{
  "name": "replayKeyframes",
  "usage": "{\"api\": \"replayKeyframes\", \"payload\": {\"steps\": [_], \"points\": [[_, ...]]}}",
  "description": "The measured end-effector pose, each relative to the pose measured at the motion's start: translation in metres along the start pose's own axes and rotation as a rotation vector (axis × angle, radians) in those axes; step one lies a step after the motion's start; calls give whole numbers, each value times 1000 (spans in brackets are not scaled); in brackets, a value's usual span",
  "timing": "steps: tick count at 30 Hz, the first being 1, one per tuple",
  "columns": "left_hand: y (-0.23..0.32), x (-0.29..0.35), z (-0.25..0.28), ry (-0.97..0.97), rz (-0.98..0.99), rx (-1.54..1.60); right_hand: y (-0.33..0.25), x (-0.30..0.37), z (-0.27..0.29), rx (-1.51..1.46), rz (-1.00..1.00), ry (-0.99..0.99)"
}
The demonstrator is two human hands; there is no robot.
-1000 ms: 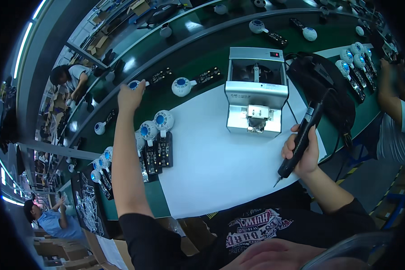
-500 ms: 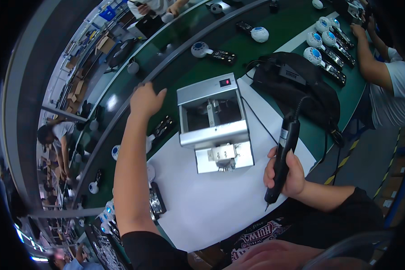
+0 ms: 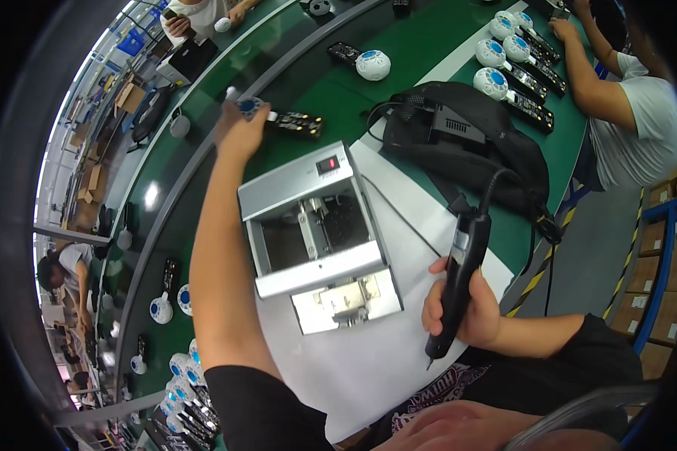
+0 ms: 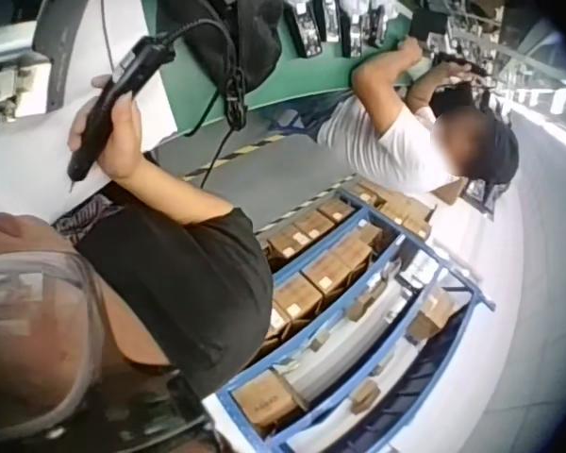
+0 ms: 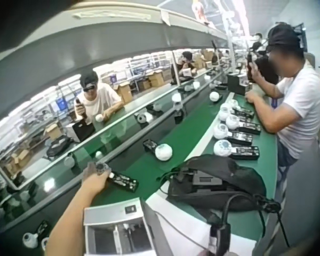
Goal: Assembling and inspecting electronic components on a production line.
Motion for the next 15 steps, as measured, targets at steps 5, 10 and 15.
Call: {"api": "replayKeyframes", "payload": {"steps": [5, 10, 15], "points": [[-26, 102, 107, 310, -169, -375, 6, -4, 3, -155, 9, -35], [-26, 259, 177, 365, -115, -154, -8, -11, -21, -182, -82, 184], [-25, 361, 131, 239, -254, 487, -23, -3, -24, -221, 4, -141]]}}
Point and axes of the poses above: each hand's wrist, its own x-axis away from the middle knuckle, its own z-axis out of the back of the hand, y = z × x, the point moved 6 cm from there along -x, towards the middle knuckle, and after that the axes turned 11 degrees about -y, right-handed, at the moved point
